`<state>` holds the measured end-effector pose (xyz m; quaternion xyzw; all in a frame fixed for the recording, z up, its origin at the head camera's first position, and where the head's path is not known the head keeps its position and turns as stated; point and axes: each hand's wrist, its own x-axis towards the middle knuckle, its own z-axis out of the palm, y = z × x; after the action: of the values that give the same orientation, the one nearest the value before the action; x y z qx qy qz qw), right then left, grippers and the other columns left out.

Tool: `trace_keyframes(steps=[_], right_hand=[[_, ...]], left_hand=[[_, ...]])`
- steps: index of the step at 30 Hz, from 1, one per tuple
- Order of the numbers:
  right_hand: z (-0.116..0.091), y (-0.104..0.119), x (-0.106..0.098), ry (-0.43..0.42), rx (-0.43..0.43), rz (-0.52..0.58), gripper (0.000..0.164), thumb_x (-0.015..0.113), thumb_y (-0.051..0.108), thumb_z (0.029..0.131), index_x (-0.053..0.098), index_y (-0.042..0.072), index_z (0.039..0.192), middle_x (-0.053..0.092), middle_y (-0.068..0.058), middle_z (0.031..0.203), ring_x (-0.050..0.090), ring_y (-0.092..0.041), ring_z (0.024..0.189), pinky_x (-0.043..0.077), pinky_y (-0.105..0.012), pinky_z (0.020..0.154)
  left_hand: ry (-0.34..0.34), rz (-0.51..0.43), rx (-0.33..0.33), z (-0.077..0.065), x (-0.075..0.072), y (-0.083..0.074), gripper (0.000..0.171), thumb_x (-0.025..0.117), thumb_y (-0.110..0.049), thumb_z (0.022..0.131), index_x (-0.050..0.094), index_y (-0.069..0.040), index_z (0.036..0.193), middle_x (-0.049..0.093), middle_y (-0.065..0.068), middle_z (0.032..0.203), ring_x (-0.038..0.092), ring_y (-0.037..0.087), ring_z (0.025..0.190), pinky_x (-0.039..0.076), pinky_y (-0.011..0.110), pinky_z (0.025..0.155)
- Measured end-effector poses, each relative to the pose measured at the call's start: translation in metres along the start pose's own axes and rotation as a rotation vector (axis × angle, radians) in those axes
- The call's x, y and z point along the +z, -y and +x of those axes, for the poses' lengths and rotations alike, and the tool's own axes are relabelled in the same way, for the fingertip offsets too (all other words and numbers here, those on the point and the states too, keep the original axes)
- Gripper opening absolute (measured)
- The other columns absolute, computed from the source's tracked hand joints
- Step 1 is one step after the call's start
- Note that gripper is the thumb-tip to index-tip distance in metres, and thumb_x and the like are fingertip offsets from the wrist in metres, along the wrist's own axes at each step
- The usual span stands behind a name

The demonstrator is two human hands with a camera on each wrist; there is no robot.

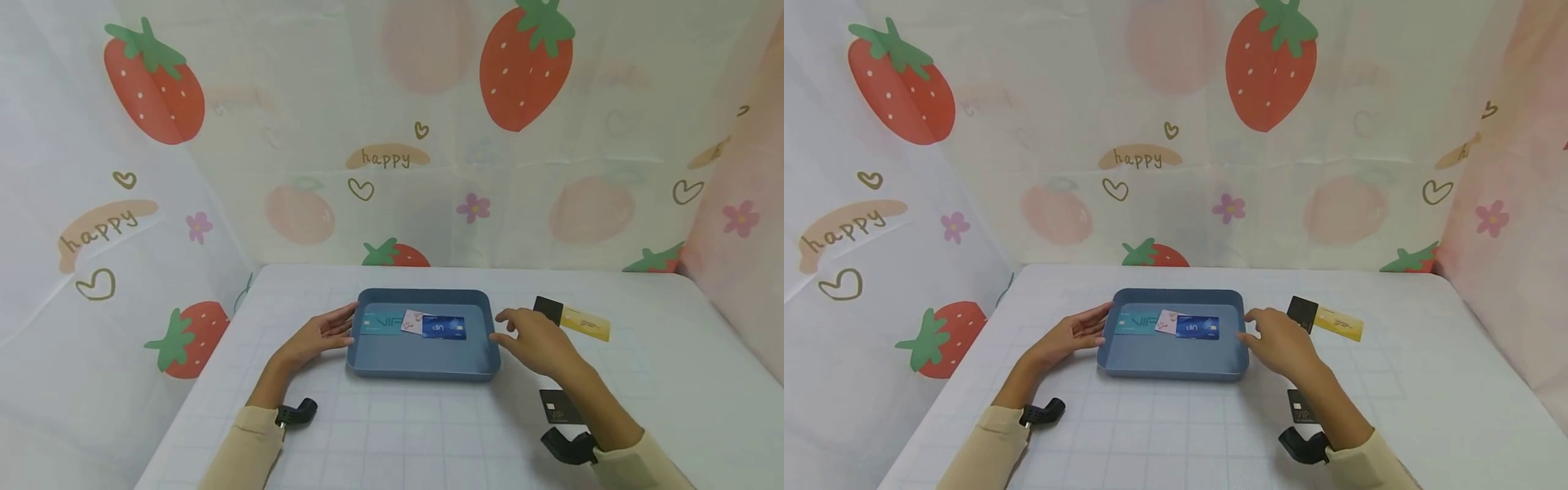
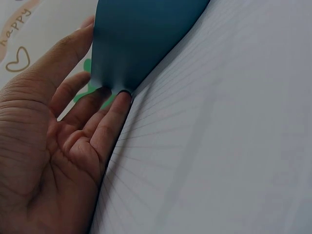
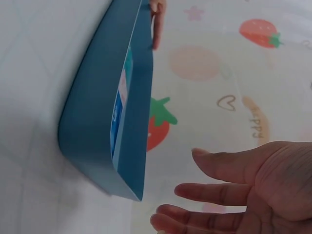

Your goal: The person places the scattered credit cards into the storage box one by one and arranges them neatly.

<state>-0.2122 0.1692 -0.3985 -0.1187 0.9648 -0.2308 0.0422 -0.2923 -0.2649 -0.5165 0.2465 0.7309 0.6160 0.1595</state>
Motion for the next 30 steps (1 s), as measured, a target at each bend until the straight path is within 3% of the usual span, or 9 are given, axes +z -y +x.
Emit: trace_keyframes(steps=[14, 23, 30], right_hand=[[-0.017, -0.037, -0.004, 0.049, 0.023, -0.006, 0.042, 0.077, 0.023, 0.091, 0.068, -0.003, 0.122, 0.067, -0.013, 0.099, 0.061, -0.025, 0.085, 0.054, -0.042, 0.068], [-0.032, -0.066, -0.003, 0.062, 0.055, 0.000, 0.041, 0.078, 0.028, 0.090, 0.069, -0.002, 0.116, 0.065, -0.010, 0.096, 0.058, -0.022, 0.081, 0.052, -0.040, 0.065], [-0.041, -0.083, -0.007, 0.081, 0.091, -0.002, 0.045, 0.086, 0.028, 0.081, 0.070, 0.000, 0.112, 0.065, -0.007, 0.097, 0.058, -0.021, 0.082, 0.051, -0.040, 0.066]], left_hand=[[0.000, 0.007, -0.001, 0.000, -0.001, 0.001, 0.078, 0.073, -0.005, 0.094, 0.032, -0.010, 0.160, 0.027, 0.010, 0.166, 0.031, 0.029, 0.150, 0.038, 0.024, 0.113], [0.002, 0.021, -0.005, -0.001, 0.002, 0.002, 0.078, 0.074, -0.008, 0.094, 0.032, -0.008, 0.160, 0.028, 0.011, 0.165, 0.032, 0.032, 0.149, 0.039, 0.023, 0.112], [0.014, 0.007, 0.029, 0.000, 0.001, 0.001, 0.078, 0.072, -0.005, 0.095, 0.028, -0.003, 0.160, 0.024, 0.016, 0.166, 0.029, 0.036, 0.149, 0.039, 0.023, 0.111]])
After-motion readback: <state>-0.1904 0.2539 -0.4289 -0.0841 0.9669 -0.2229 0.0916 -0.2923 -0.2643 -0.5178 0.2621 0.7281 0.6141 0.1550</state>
